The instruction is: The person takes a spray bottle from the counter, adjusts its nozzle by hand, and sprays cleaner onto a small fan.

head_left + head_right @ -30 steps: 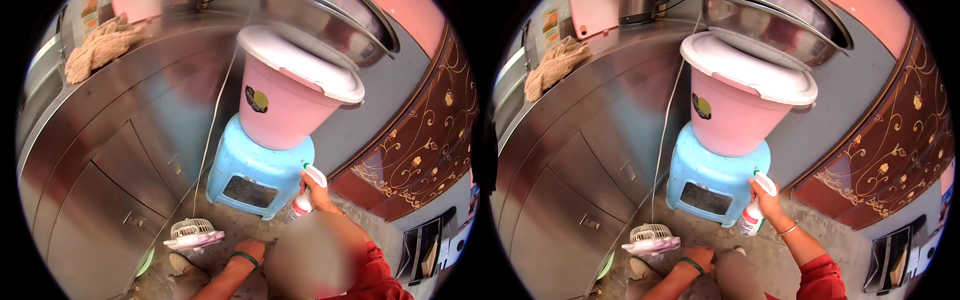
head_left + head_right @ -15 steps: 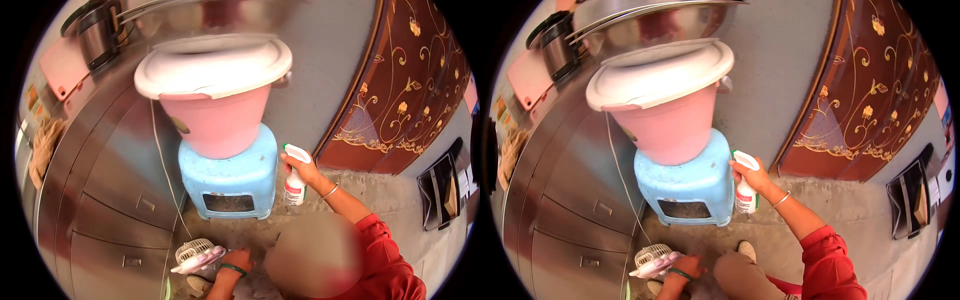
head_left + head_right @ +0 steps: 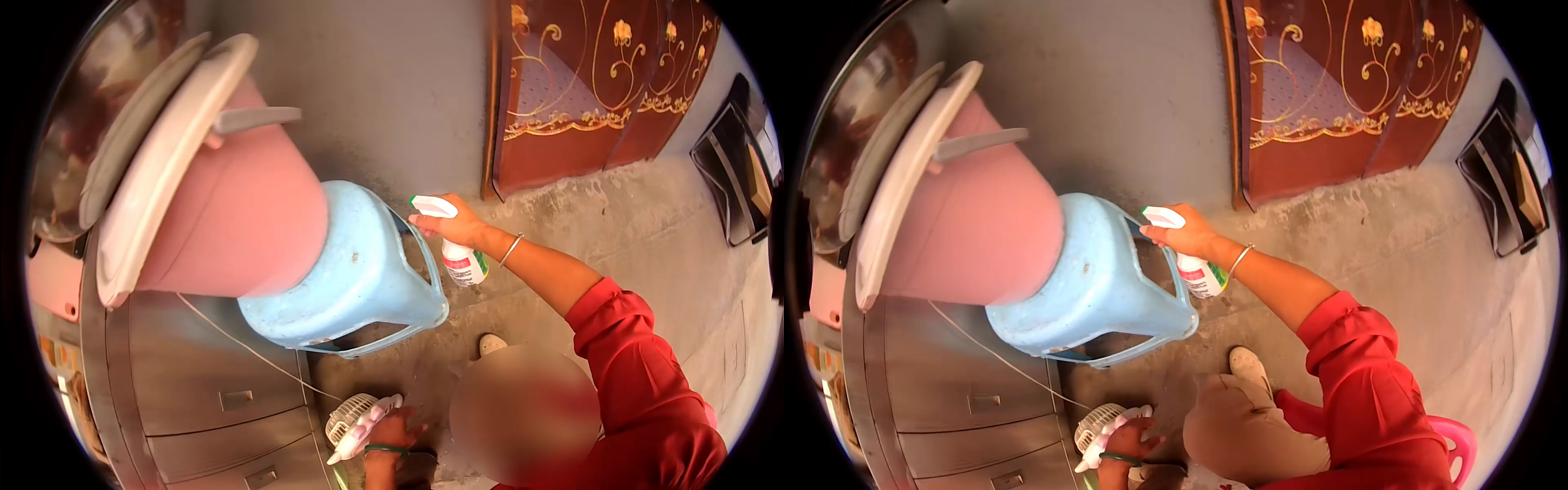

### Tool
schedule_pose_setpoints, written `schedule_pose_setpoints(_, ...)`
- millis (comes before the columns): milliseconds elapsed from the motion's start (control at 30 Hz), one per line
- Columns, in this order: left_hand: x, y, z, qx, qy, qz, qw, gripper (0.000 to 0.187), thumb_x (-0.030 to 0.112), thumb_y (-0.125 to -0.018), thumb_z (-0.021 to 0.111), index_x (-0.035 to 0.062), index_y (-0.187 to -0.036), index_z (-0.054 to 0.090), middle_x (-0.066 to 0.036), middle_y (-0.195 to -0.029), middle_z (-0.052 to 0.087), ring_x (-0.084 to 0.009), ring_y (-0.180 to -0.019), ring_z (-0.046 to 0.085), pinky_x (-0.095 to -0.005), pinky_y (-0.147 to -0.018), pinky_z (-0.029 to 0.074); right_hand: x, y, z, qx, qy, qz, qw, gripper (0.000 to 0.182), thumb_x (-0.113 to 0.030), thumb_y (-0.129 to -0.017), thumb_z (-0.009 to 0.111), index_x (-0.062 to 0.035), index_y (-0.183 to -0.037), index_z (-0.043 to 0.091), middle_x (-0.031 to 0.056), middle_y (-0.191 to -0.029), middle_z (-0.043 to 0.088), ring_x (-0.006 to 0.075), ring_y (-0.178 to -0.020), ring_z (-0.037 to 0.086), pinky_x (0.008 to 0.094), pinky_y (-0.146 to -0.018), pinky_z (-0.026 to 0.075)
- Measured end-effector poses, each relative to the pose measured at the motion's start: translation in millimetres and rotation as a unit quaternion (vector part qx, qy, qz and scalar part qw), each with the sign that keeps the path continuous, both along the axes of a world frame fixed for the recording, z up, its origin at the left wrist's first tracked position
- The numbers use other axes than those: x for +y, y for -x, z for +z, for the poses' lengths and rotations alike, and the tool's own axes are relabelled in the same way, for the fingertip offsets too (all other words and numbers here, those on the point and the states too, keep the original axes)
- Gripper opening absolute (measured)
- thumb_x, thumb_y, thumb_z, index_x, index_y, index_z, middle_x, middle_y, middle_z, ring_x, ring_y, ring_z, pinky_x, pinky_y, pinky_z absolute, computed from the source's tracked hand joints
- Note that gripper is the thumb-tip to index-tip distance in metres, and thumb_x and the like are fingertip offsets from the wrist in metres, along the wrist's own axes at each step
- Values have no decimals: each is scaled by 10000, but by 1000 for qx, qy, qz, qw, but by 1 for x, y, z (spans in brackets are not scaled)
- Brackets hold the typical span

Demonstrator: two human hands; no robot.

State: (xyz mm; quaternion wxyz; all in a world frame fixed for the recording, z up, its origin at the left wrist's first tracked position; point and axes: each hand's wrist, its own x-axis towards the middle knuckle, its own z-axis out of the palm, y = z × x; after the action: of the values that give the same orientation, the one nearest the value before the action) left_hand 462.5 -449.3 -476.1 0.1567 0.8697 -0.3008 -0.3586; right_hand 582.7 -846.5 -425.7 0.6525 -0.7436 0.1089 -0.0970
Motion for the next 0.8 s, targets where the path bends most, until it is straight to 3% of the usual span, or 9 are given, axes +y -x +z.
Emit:
schedule_pose_setpoints(133,-5,-3,-4,-21,15,1,1000,453,359,-761,722,81,-1111,641,-173,-1062,655,-326,-1003,616,-413,-854,486,-17,24,-26,51,17,-12,998,322,-314,-858,680,-47,-709,579,10,-594,537,115,-548,486,298,-531,417)
schedule_pose_setpoints(167,-8,-6,-3,-54,78,11,995,421,302,-768,727,81,-1116,644,-168,-1046,660,-322,-988,621,-399,-851,489,-20,30,-35,53,9,-18,998,322,-314,-858,680,-47,-709,579,10,-594,537,115,-548,486,298,-531,417)
schedule_pose_setpoints(233,-20,-11,11,-83,132,16,988,393,245,-774,732,80,-1120,647,-163,-1029,664,-318,-973,627,-384,-849,491,-23,45,-49,25,-11,71,997,308,-360,-823,684,-54,-815,646,77,-646,616,180,-586,577,344,-576,467)
schedule_pose_setpoints(267,-31,-15,25,-114,178,78,974,352,188,-783,723,71,-1108,657,-157,-1015,665,-309,-943,633,-369,-838,494,-22,52,-54,-55,124,78,988,309,-380,-817,684,-76,-858,654,113,-699,640,247,-620,613,363,-596,481)
schedule_pose_setpoints(300,-40,-20,36,-146,222,138,954,315,130,-792,713,63,-1096,667,-151,-1001,666,-299,-913,640,-353,-827,498,-19,58,-63,-55,128,106,985,300,-385,-817,679,-91,-863,644,132,-751,651,307,-663,622,379,-605,484)
schedule_pose_setpoints(433,-75,-41,74,-303,277,182,894,191,69,-859,620,-3,-1025,682,-99,-813,613,-190,-705,573,-280,-657,462,-5,79,-90,-54,131,96,985,280,-383,-810,661,-106,-784,629,103,-725,657,322,-670,629,394,-601,488)
schedule_pose_setpoints(500,-107,-61,104,-416,265,96,865,184,43,-875,593,-5,-1029,680,-83,-779,579,-163,-636,495,-272,-594,414,1,84,-107,68,210,34,975,308,-418,-803,631,-117,-739,637,105,-710,658,326,-682,638,418,-623,497)
schedule_pose_setpoints(567,-135,-87,125,-464,245,14,851,194,27,-873,591,-6,-1048,670,-79,-775,569,-160,-617,462,-272,-562,380,3,88,-109,103,188,18,976,316,-439,-789,612,-131,-727,653,113,-721,664,340,-707,640,436,-661,503)
schedule_pose_setpoints(800,-205,-155,124,-437,223,-63,869,246,-1,-845,620,51,-1080,669,-31,-679,456,-119,-538,413,-258,-492,360,-6,57,-132,155,79,-52,983,299,-401,-768,612,-115,-793,696,154,-831,680,364,-816,640,439,-740,504)
